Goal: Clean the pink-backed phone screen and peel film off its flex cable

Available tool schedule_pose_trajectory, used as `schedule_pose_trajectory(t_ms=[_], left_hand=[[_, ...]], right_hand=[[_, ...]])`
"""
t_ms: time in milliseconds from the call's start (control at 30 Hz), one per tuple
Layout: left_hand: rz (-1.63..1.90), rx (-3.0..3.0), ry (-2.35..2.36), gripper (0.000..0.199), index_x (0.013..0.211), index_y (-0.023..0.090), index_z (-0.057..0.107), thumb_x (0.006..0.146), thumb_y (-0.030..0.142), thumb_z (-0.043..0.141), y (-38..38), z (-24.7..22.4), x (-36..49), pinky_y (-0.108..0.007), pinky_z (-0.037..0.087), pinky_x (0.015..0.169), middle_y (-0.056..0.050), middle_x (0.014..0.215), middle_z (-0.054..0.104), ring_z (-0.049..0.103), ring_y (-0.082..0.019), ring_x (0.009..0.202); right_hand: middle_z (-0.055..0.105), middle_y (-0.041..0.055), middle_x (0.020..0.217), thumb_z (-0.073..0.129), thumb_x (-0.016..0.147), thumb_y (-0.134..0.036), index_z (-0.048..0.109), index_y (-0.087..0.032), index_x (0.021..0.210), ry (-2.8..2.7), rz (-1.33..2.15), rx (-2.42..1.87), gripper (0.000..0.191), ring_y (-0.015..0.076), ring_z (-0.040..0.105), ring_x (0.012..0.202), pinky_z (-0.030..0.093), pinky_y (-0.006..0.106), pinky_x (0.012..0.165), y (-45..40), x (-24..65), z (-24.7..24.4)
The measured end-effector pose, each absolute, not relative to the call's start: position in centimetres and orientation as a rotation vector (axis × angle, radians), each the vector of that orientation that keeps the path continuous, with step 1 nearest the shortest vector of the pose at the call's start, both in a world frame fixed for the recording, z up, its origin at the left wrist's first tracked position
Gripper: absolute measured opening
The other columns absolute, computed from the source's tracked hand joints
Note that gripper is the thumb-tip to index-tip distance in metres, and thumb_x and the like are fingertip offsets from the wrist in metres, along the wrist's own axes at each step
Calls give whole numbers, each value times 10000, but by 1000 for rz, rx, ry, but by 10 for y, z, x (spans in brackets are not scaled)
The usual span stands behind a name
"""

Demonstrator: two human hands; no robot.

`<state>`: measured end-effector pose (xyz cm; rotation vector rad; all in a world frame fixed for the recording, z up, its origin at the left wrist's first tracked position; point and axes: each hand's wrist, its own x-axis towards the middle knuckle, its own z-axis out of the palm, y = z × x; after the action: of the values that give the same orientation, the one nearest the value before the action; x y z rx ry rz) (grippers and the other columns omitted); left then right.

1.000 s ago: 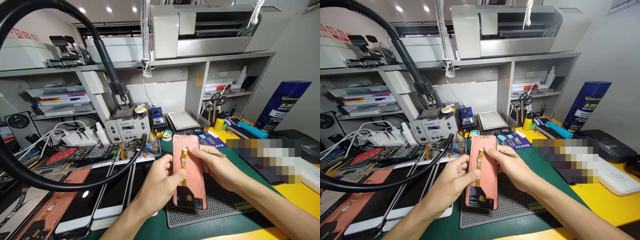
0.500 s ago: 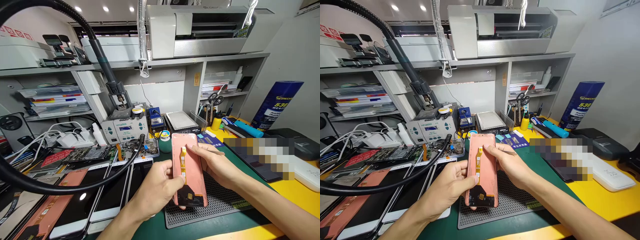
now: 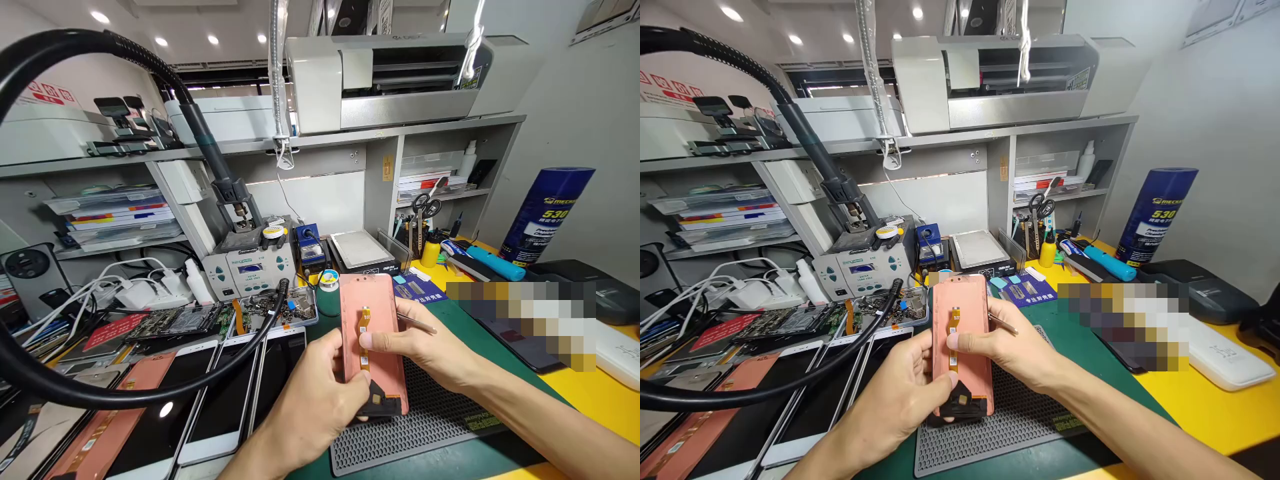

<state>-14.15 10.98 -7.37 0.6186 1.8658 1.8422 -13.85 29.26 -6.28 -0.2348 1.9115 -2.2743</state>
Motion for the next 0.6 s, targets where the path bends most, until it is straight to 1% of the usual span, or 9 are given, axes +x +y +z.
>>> schedule_pose_trajectory(t_ms=[67, 133, 233, 300, 433, 500, 600], left_hand=[[1820, 636, 1891, 265, 1129, 170, 604, 871, 132, 561, 111, -76, -139, -261, 523, 651, -30, 927, 653, 599, -152, 758], [1807, 651, 1918, 272, 1137, 178, 610, 874, 130, 560, 111, -76, -138, -264, 516, 697, -26, 941, 661, 600, -149, 774], [1793, 669, 1964, 305, 1154, 171, 616, 856, 125, 568, 112, -74, -136, -263, 503, 685, -22, 901, 653, 592, -155, 762], [1783, 672, 1991, 320, 1151, 158, 624, 836, 126, 579, 113, -71, -136, -264, 500, 670, -29, 880, 650, 595, -165, 758], [1765, 669, 2026, 288, 1098, 146, 641, 812, 166, 614, 115, -66, -135, -277, 511, 676, -52, 896, 672, 621, -183, 753], [1763, 675, 2042, 254, 1056, 151, 648, 805, 182, 627, 115, -68, -136, -281, 514, 704, -53, 903, 676, 625, -184, 761], [1762, 680, 2057, 212, 1003, 159, 660, 795, 195, 639, 114, -75, -137, -289, 518, 739, -42, 855, 670, 622, -189, 764]], right_hand=[[759, 17, 847, 857, 712, -277, 749, -181, 892, 1935, -2282, -215, 231, 187, 658, 763, 537, 297, 704, 292, -138, -64], [755, 13, 850, 852, 715, -278, 750, -190, 905, 1937, -2312, -186, 233, 193, 658, 776, 537, 304, 717, 292, -138, -64], [754, 20, 898, 836, 731, -284, 744, -207, 983, 1898, -2366, -138, 280, 210, 664, 819, 535, 329, 756, 293, -137, -64], [753, 24, 910, 828, 739, -285, 740, -208, 1003, 1860, -2391, -124, 289, 211, 660, 823, 531, 335, 760, 293, -137, -63], [750, 35, 907, 803, 767, -297, 738, -193, 980, 1788, -2428, -121, 246, 204, 644, 809, 516, 334, 753, 294, -138, -63], [746, 36, 892, 801, 767, -298, 738, -184, 952, 1762, -2444, -116, 226, 196, 636, 792, 505, 326, 743, 294, -139, -64], [738, 26, 849, 811, 747, -275, 731, -187, 895, 1726, -2460, -85, 190, 194, 636, 769, 494, 319, 719, 296, -140, -66]])
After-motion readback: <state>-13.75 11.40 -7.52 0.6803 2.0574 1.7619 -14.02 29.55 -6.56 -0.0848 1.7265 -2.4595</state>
